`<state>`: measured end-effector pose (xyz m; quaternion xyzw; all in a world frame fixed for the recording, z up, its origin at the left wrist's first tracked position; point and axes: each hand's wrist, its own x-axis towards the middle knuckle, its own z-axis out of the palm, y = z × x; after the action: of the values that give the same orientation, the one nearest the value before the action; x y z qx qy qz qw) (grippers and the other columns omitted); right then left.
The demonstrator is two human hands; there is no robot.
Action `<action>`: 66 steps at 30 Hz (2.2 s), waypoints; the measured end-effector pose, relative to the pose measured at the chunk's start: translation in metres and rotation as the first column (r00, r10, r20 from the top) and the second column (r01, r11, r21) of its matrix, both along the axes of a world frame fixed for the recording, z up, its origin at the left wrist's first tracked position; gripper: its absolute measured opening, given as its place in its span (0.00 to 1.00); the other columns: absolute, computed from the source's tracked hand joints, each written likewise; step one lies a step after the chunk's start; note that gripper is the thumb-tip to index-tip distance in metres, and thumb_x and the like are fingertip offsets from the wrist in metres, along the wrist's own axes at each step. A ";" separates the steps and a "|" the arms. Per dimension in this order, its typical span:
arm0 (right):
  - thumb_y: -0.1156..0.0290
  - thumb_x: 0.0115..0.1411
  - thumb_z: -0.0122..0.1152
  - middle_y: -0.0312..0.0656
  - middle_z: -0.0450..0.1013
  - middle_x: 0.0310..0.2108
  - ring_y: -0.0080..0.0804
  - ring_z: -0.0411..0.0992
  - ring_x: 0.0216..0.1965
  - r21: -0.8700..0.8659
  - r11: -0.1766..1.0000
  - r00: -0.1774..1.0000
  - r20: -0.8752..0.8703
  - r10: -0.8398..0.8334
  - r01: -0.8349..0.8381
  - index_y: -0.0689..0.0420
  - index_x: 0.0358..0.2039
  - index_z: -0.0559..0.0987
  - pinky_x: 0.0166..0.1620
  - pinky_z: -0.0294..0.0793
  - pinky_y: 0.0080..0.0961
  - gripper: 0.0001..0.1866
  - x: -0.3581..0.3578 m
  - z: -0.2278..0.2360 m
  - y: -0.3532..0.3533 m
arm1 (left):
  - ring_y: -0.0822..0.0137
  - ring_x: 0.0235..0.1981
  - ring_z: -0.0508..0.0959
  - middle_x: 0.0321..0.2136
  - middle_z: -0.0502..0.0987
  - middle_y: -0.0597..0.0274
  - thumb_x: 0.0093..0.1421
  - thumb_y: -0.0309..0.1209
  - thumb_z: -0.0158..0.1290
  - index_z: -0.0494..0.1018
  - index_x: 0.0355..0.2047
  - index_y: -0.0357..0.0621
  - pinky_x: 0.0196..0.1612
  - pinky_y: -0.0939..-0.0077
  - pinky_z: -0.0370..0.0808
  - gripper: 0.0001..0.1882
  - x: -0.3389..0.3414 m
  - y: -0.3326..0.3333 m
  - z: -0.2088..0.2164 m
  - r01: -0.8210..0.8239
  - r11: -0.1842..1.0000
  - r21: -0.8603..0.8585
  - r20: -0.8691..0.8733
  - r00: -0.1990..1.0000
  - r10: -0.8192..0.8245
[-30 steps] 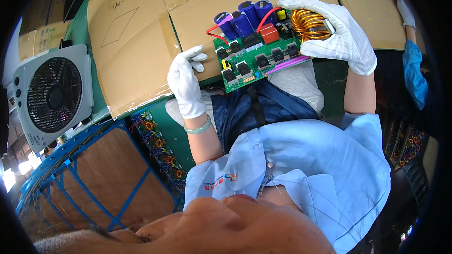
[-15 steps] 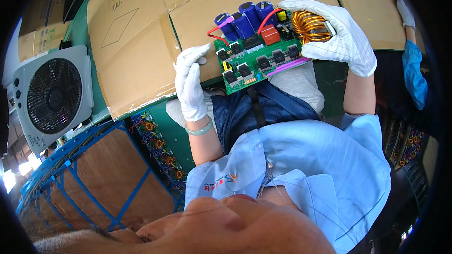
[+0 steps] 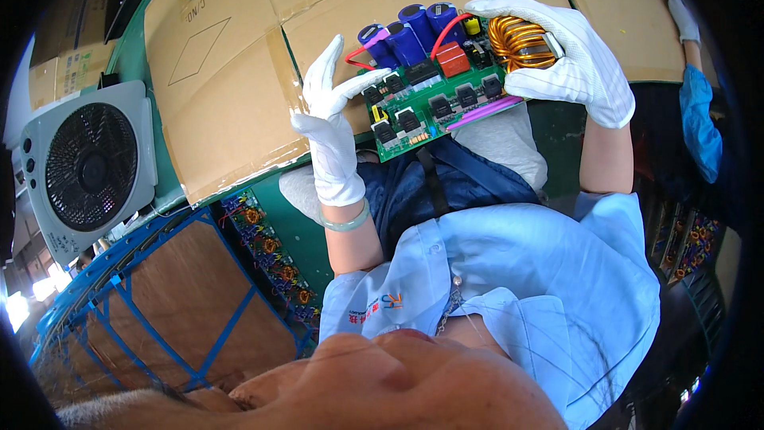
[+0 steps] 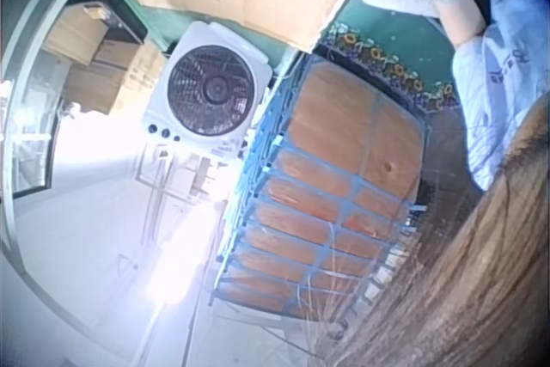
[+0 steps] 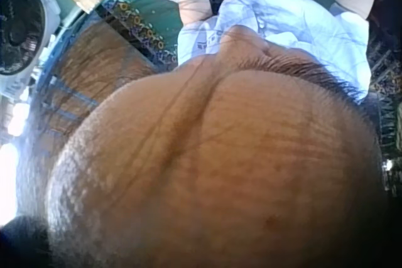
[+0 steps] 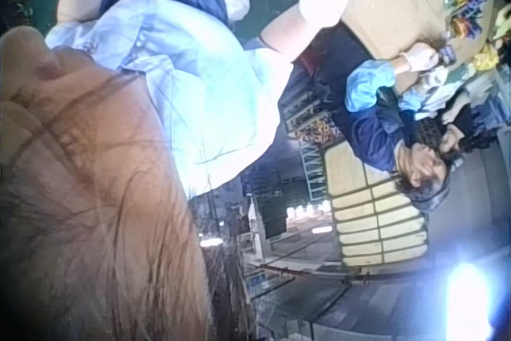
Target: The person holds a green circuit board and uses a small tool to manipulate components and wires on the board. They rotate the board to access different sides and adjust the positioning of capacitors and a copper coil.
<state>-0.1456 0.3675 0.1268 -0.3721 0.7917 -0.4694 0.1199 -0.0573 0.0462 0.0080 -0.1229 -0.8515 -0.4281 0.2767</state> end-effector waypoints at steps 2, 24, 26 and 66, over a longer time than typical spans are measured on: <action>0.42 0.50 0.74 0.47 0.77 0.54 0.40 0.77 0.55 0.007 1.000 1.000 -0.001 0.003 -0.003 0.59 0.57 0.77 0.60 0.72 0.34 0.41 0.000 0.001 -0.001 | 0.51 0.56 0.75 0.58 0.76 0.53 0.44 0.42 0.69 0.88 0.38 0.59 0.61 0.61 0.70 0.18 0.003 0.000 -0.005 0.018 0.997 0.081 0.004 1.000 -0.018; 0.67 0.46 0.80 0.46 0.78 0.53 0.34 0.74 0.54 -0.022 0.994 0.962 0.258 -0.093 0.103 0.61 0.56 0.78 0.59 0.72 0.32 0.36 0.007 0.020 -0.013 | 0.69 0.39 0.79 0.45 0.82 0.53 0.72 0.36 0.50 0.80 0.43 0.33 0.45 0.75 0.76 0.17 0.032 -0.045 0.035 -0.417 0.835 0.360 0.395 0.879 0.268; 0.66 0.46 0.80 0.47 0.78 0.53 0.34 0.74 0.54 0.053 0.990 0.969 0.205 -0.141 0.133 0.61 0.56 0.78 0.59 0.72 0.32 0.36 0.008 0.022 -0.013 | 0.71 0.37 0.78 0.41 0.83 0.55 0.70 0.32 0.51 0.80 0.42 0.33 0.42 0.77 0.76 0.14 0.033 -0.048 0.033 -0.409 0.778 0.477 0.402 0.888 0.221; 0.71 0.56 0.70 0.41 0.78 0.53 0.37 0.80 0.51 -0.031 0.911 0.818 -0.428 -0.384 0.412 0.51 0.60 0.75 0.54 0.79 0.27 0.29 0.071 -0.069 -0.008 | 0.75 0.29 0.77 0.31 0.84 0.60 0.69 0.37 0.54 0.83 0.39 0.35 0.32 0.81 0.70 0.16 0.020 -0.056 0.024 -0.325 0.854 0.408 0.283 0.934 0.220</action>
<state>-0.0744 0.3592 0.0577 -0.2878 0.8731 -0.3661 -0.1445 -0.0373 -0.0094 0.0321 0.1161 -0.7644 -0.5799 0.2567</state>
